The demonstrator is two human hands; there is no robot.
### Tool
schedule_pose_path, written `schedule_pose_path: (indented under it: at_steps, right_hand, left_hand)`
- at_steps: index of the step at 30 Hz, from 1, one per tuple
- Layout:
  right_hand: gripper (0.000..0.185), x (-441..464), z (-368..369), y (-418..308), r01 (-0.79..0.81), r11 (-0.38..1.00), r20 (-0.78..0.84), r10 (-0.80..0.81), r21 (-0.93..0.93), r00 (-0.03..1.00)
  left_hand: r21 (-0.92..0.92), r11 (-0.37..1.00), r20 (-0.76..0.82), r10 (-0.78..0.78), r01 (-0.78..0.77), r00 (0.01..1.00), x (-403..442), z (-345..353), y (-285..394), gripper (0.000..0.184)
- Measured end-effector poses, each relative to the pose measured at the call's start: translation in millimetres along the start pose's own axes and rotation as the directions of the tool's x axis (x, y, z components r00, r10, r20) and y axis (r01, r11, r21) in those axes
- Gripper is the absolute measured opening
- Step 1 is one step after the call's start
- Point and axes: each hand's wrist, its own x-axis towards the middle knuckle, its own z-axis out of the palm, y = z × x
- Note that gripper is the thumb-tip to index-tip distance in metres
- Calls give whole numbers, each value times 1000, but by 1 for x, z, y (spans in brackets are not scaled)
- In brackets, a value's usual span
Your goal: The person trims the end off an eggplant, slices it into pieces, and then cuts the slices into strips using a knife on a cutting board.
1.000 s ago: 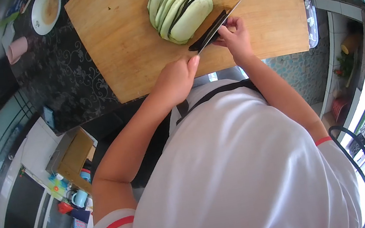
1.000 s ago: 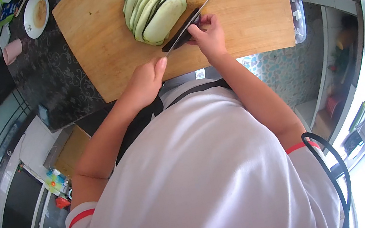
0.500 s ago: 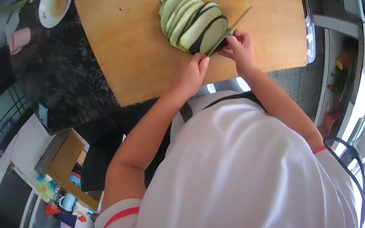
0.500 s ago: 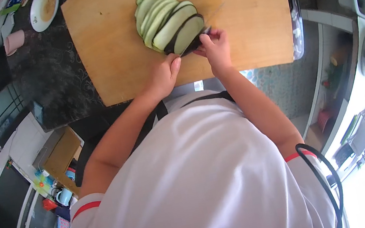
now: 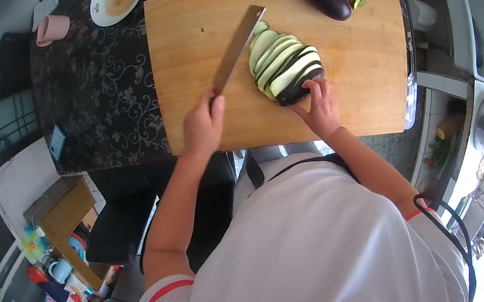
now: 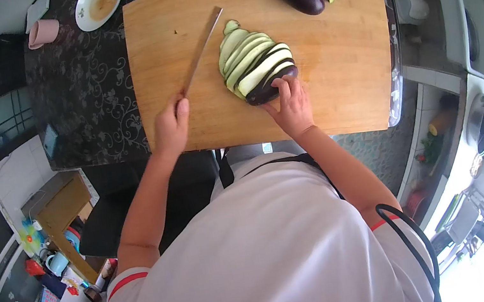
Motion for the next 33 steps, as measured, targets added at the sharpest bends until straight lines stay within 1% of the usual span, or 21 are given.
schedule_pose_path:
  at_steps: [3,4,6,7,8,11,13,14,17,20,21,23,24,26,27,29,30,33]
  right_hand:
    - [45,25,-24,-12,-68,982,188,35,175,982]
    - [40,38,-32,-19,-32,981,137,6,191,991]
    - [41,78,-37,-33,172,984,66,-175,54,982]
    - [43,100,-32,-40,184,982,61,-186,30,981]
    - [51,116,-21,-42,189,982,68,-187,-22,980]
    - [54,140,16,-56,332,911,152,-302,-244,941]
    - [57,146,17,-69,468,858,405,-358,-213,841]
    - [58,146,18,-73,528,829,524,-373,-183,766]
    - [67,147,27,-55,374,886,565,-166,-274,808]
    - [71,139,35,-40,222,940,449,-87,-258,889]
    - [73,140,34,-43,212,940,473,-64,-267,879]
    - [77,141,28,-51,189,940,517,-16,-284,856]
    - [80,137,23,-54,280,908,475,-108,-310,874]
    - [87,123,12,-59,443,816,393,-294,-372,871]
    - [90,114,12,-56,448,819,430,-281,-359,858]
    - [96,93,17,-44,448,830,502,-246,-333,829]
    - [100,93,17,-43,438,851,500,-256,-289,827]
    - [101,97,17,-46,400,887,489,-249,-233,836]
  left_hand:
    - [145,989,-98,-17,31,995,13,-18,-22,45]
    - [152,987,-92,-33,47,995,15,-20,-27,46]
    - [172,981,-69,-74,85,995,12,-21,-36,49]
    - [149,984,-61,-87,95,994,9,-19,-39,49]
    - [126,987,-54,-98,104,994,7,-17,-41,50]
    - [52,987,-28,-151,152,988,1,-14,-41,49]
    - [12,985,-27,-174,174,984,-3,-13,-41,49]
    - [-3,984,-36,-179,179,983,-6,-12,-42,49]
    - [-9,983,-54,-182,182,982,-11,-11,-42,49]
    - [13,981,-21,-191,191,981,-14,-12,-46,49]
    - [21,981,-1,-194,194,981,-15,-12,-46,50]
    - [108,968,71,-235,226,970,-14,-15,-40,50]
    - [153,959,104,-255,238,961,-14,-17,-38,51]
    - [136,975,103,-189,175,976,-16,-12,-46,50]
    - [128,982,103,-151,138,983,-15,-10,-48,50]
    - [-114,974,127,-182,197,975,-13,-13,-44,49]
    - [-230,947,143,-196,225,970,-12,-14,-41,48]
    - [-192,978,108,-58,78,992,-16,-14,-32,47]
